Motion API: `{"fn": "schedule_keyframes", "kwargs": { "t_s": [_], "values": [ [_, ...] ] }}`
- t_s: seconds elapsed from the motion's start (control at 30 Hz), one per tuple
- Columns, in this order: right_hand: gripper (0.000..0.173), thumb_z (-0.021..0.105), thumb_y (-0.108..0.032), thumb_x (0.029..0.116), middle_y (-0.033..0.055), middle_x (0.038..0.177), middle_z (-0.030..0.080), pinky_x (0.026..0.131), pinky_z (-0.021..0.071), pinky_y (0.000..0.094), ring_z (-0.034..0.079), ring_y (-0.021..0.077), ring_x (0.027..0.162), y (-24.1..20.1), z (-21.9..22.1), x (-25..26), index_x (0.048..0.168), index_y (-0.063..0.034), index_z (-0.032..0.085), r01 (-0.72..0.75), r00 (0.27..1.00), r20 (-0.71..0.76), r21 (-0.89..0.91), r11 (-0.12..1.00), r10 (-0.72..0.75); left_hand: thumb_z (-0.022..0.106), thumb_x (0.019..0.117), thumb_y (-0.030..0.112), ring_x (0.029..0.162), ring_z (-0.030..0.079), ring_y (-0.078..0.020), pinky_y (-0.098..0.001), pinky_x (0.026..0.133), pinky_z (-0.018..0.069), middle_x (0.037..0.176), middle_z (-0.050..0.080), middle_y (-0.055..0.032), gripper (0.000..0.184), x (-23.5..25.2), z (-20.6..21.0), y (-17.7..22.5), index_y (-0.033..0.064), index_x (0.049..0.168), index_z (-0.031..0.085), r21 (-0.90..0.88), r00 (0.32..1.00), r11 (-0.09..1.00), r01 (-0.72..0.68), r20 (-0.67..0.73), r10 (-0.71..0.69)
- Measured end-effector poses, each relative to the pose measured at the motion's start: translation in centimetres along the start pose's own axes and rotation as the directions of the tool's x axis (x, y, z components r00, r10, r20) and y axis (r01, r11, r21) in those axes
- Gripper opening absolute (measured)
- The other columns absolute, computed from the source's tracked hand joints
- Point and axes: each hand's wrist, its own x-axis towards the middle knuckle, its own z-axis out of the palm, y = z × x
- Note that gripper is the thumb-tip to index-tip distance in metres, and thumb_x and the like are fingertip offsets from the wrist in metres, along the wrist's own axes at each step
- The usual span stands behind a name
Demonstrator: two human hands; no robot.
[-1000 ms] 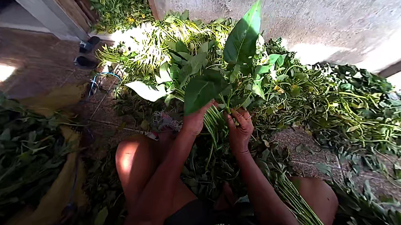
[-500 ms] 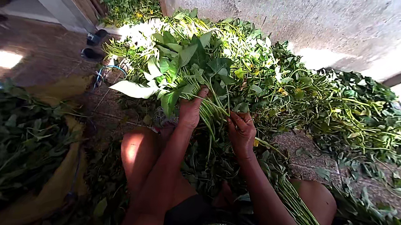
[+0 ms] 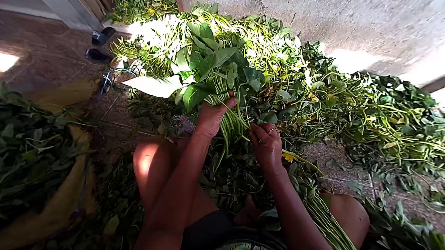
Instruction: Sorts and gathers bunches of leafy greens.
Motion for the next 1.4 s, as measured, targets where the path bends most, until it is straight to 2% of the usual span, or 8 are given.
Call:
{"fn": "schedule_keyframes", "kwargs": {
  "t_s": [0.13, 0.23, 0.43, 0.6, 0.97, 1.2, 1.33, 1.4],
  "values": [
    [0.041, 0.074, -0.022, 0.0932, 0.0229, 0.109, 0.063, 0.077, 0.0571, 0.0399, 0.065, 0.0288, 0.089, -1.5, 0.1, 0.2, 0.126, 0.0021, 0.068, -0.028, 0.997, -0.069, 0.073, 0.997, 0.033, 0.067, 0.0926, -0.002, 0.092, 0.068, -0.0082, -0.0295, 0.088, 0.0582, 0.095, 0.070, 0.0005, 0.017, -0.1, 0.0, 0.0, 0.0065, 0.107, 0.064, -0.035, 0.999, 0.999, 0.008, 0.050, -0.006],
    [0.028, 0.064, -0.019, 0.0997, 0.0156, 0.095, 0.060, 0.069, 0.0526, 0.0250, 0.060, 0.0164, 0.077, -3.8, 0.4, 1.9, 0.115, 0.0022, 0.072, -0.002, 0.982, -0.187, 0.118, 0.993, 0.024, 0.066, 0.0943, -0.002, 0.091, 0.069, -0.0054, -0.0270, 0.090, 0.0571, 0.093, 0.072, 0.0029, 0.012, -0.8, 0.6, 0.1, 0.0067, 0.103, 0.067, -0.001, 0.993, 0.999, 0.052, 0.108, -0.052],
    [0.050, 0.065, -0.043, 0.0989, 0.0112, 0.109, 0.059, 0.068, 0.0469, 0.0273, 0.055, 0.0116, 0.079, -5.5, -1.0, 6.4, 0.130, -0.0035, 0.063, -0.365, 0.928, 0.073, 0.362, 0.858, 0.364, 0.064, 0.0948, -0.003, 0.092, 0.069, -0.0057, -0.0273, 0.090, 0.0582, 0.095, 0.073, 0.0027, 0.017, -0.7, 0.6, -0.3, 0.0068, 0.108, 0.066, -0.060, 0.990, 0.998, -0.002, 0.141, 0.010],
    [0.021, 0.062, -0.022, 0.1028, 0.0030, 0.096, 0.063, 0.075, 0.0509, 0.0199, 0.060, 0.0048, 0.082, -4.9, 0.1, 8.4, 0.107, -0.0036, 0.071, -0.439, 0.867, 0.109, 0.626, 0.645, 0.486, 0.065, 0.0955, 0.000, 0.092, 0.068, -0.0070, -0.0275, 0.091, 0.0568, 0.094, 0.072, 0.0010, 0.013, -0.6, 1.1, -0.8, 0.0058, 0.108, 0.066, -0.046, 0.992, 0.998, 0.035, 0.124, -0.029],
    [0.017, 0.051, -0.020, 0.1075, -0.0027, 0.085, 0.057, 0.071, 0.0500, 0.0199, 0.057, 0.0023, 0.074, -4.0, 0.8, 7.9, 0.099, -0.0079, 0.061, -0.408, 0.852, 0.087, 0.727, 0.551, 0.516, 0.069, 0.0915, -0.003, 0.099, 0.067, -0.0080, -0.0285, 0.093, 0.0564, 0.103, 0.069, -0.0016, 0.026, -0.3, 1.6, -1.6, 0.0025, 0.115, 0.060, 0.072, 0.996, 0.997, 0.015, 0.089, -0.021],
    [0.028, 0.044, -0.019, 0.1089, 0.0047, 0.098, 0.062, 0.085, 0.0504, 0.0238, 0.060, 0.0040, 0.091, -1.5, -2.2, -2.5, 0.111, 0.0032, 0.061, -0.571, 0.818, 0.172, 0.360, 0.738, 0.549, 0.065, 0.0955, 0.000, 0.081, 0.068, -0.0086, -0.0265, 0.081, 0.0582, 0.085, 0.071, -0.0008, 0.008, 0.7, 1.0, -0.7, 0.0030, 0.103, 0.065, 0.037, 1.000, 0.999, 0.001, 0.002, -0.001],
    [0.053, 0.058, -0.026, 0.1036, 0.0352, 0.145, 0.047, 0.115, 0.0348, 0.0613, 0.044, 0.0486, 0.139, 2.8, -5.2, -4.5, 0.142, 0.0092, 0.050, -0.644, 0.401, 0.521, -0.424, 0.636, 0.754, 0.070, 0.0942, 0.005, 0.093, 0.067, -0.0117, -0.0307, 0.090, 0.0564, 0.096, 0.070, -0.0040, 0.021, 0.9, 0.4, -1.2, 0.0015, 0.114, 0.063, 0.147, 1.000, 0.989, -0.008, 0.003, 0.008],
    [0.039, 0.057, -0.021, 0.1035, 0.0334, 0.132, 0.059, 0.108, 0.0434, 0.0578, 0.056, 0.0479, 0.126, 1.9, -5.4, -4.8, 0.128, 0.0086, 0.063, -0.582, 0.617, 0.422, -0.323, 0.746, 0.664, 0.071, 0.0950, 0.007, 0.092, 0.068, -0.0086, -0.0292, 0.089, 0.0564, 0.094, 0.071, -0.0021, 0.017, 0.5, 1.3, -1.1, 0.0018, 0.111, 0.066, 0.266, 0.998, 0.962, 0.056, -0.003, -0.057]
  ]
}}
